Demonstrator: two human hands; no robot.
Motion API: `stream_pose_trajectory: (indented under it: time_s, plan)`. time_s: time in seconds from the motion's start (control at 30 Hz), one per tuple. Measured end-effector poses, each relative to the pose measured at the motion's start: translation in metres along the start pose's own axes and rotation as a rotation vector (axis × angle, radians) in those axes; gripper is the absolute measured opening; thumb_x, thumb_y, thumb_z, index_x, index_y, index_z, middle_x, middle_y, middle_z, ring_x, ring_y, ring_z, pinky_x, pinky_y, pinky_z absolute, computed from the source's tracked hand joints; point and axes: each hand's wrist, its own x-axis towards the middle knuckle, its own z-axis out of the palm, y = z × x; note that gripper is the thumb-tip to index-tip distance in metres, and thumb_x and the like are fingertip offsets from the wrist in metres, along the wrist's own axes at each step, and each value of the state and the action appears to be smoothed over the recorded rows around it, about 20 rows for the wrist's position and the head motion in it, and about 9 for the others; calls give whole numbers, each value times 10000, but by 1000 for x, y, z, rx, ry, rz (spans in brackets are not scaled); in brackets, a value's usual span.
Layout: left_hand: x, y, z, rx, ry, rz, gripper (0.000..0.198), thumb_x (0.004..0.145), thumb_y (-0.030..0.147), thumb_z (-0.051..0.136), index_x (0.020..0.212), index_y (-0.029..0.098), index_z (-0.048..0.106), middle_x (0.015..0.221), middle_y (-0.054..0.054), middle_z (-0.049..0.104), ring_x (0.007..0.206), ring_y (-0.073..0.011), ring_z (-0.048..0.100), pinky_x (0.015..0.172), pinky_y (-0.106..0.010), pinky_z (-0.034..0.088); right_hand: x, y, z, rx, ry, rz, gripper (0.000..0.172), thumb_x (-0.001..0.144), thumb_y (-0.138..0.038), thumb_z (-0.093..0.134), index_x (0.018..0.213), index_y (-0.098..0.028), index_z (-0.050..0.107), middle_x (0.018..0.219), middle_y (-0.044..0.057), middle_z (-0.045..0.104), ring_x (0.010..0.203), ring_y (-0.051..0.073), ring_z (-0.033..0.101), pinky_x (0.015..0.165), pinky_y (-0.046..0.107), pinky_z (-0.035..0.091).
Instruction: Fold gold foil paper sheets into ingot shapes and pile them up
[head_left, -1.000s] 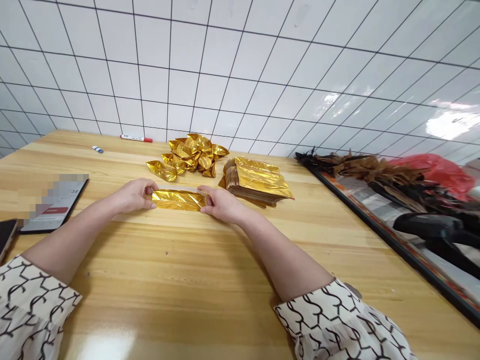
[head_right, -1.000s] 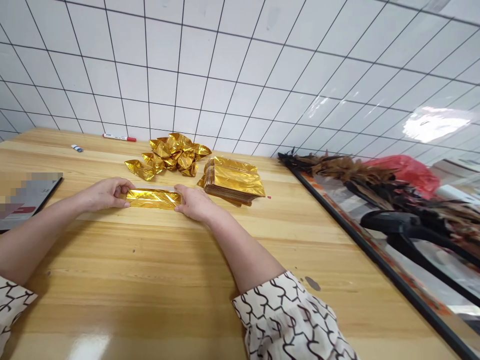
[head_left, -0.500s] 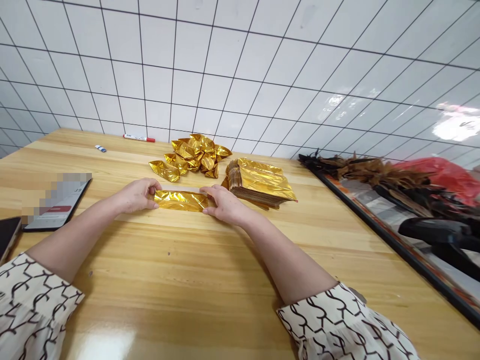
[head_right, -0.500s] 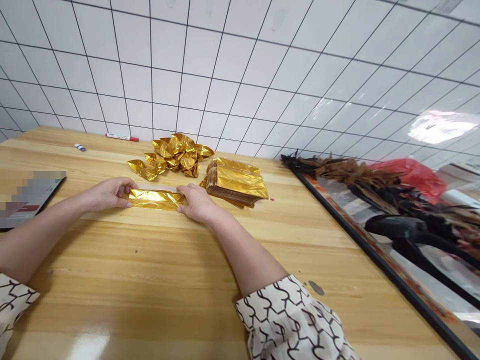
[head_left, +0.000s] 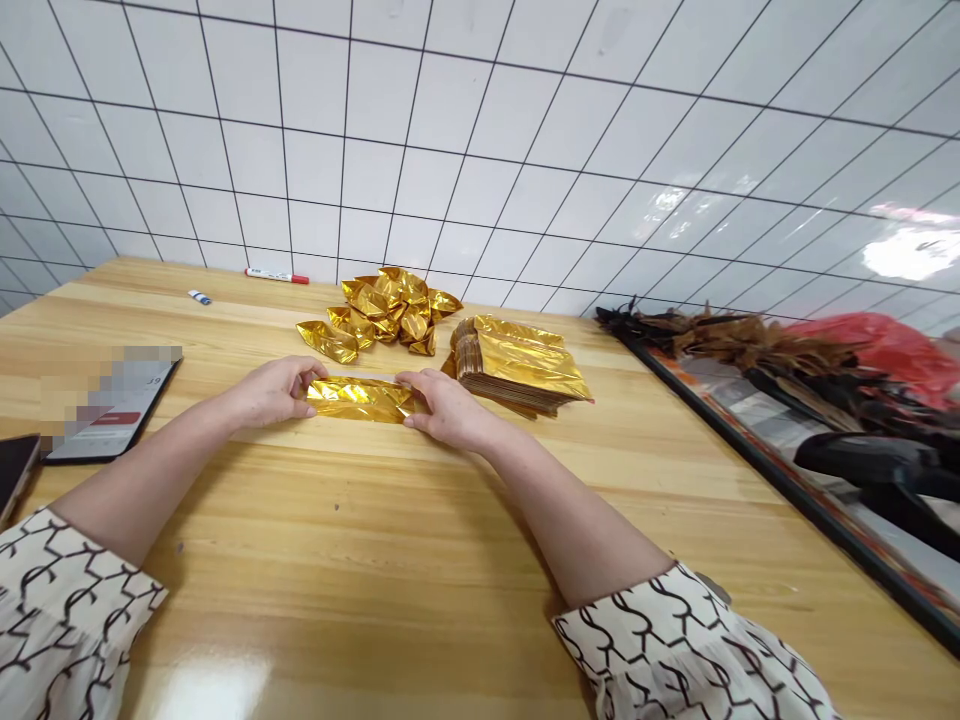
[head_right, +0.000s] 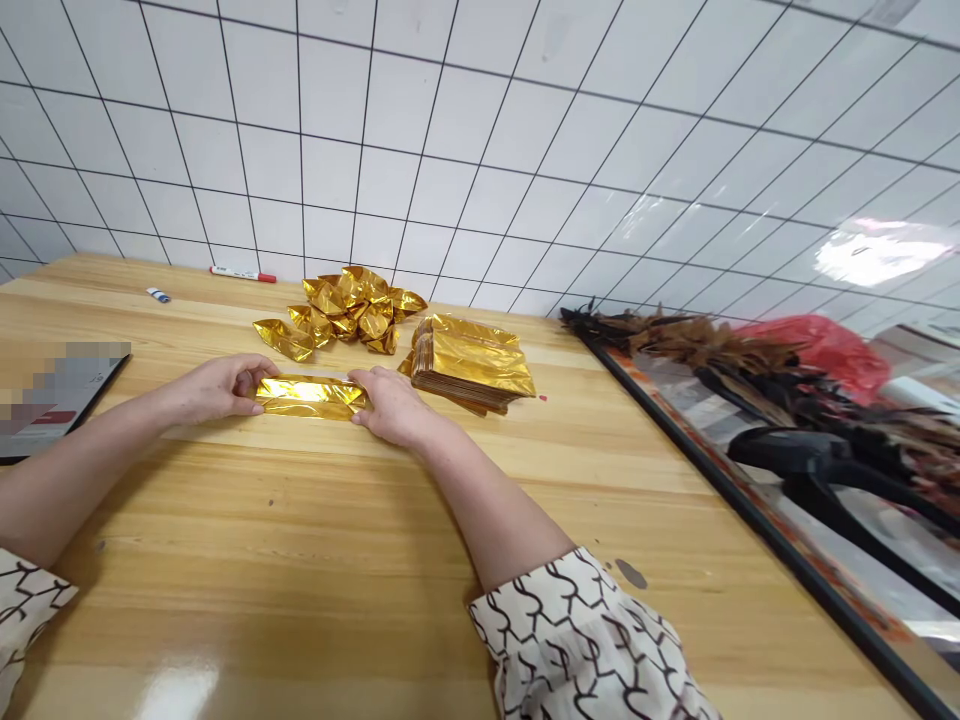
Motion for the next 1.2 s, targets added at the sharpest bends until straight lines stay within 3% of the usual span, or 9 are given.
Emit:
stream_pose_trajectory:
  time_s: [0.13,0.23,0.3,0.4,0.57,0.8,0.9,1.07,1.2]
  plan:
    - [1,-2,3,8,37,31,442,528,224,641,969,207,629,704,44,545,641,-149,522,592,-265,430,0,-1,0,-5,-6,15,627,766,-173,703,1355,-176,487,1281,145,563,1200,270,519,1027,398,384]
    - [1,-2,4,-11,51,133,478,540,200,614,1018,201,628,955,-20,631,858,-199,592,784,-324,489,0,-1,2,-1,6,-9,646,774,-175,691,1376,-193,457,1302,140,546,1211,269,506,1032,416,379]
    - [1,-1,4,-5,49,191,495,547,193,614,1041,203,630,1090,-47,633,1011,-234,585,910,-357,468,0,-2,2,-4,7,-21,654,779,-166,681,1386,-188,439,1305,145,536,1216,273,495,1031,417,375]
    - [0,1,3,37,54,217,499,554,182,614,1051,213,632,1131,-53,635,1087,-259,563,962,-375,448,-2,-5,0,-23,-8,-19,651,784,-144,669,1389,-154,429,1297,167,528,1209,287,484,1023,419,370]
    - [-2,3,6,86,73,202,503,566,186,593,1068,205,614,1093,-48,647,1008,-257,588,897,-373,477,-5,-14,-4,-85,-6,-39,635,786,-123,669,1373,-177,434,1248,146,542,1187,274,481,995,416,372]
    - [0,2,15,63,140,199,416,685,404,572,1035,183,607,947,-41,669,785,-213,609,742,-349,505,-8,-16,-5,-106,7,-65,608,802,-117,654,1363,-174,427,1212,146,550,1172,273,481,967,413,377]
    - [3,-2,19,52,195,162,375,701,366,546,1026,192,613,830,-11,661,676,-183,591,665,-319,494,-8,-15,-3,-101,18,-75,606,803,-127,656,1361,-186,427,1211,140,550,1171,271,484,965,412,378]
    - [6,-9,24,41,243,118,322,658,248,558,966,199,637,782,4,655,700,-185,620,730,-333,509,-7,-16,-1,-91,26,-66,622,793,-102,652,1368,-159,423,1229,158,555,1182,281,487,980,431,382]
    - [6,-12,23,53,280,120,380,647,218,590,1025,205,624,797,14,651,700,-179,626,736,-334,518,-5,-15,3,-72,72,-88,624,782,-89,645,1362,-162,425,1262,157,552,1176,283,496,992,458,381]
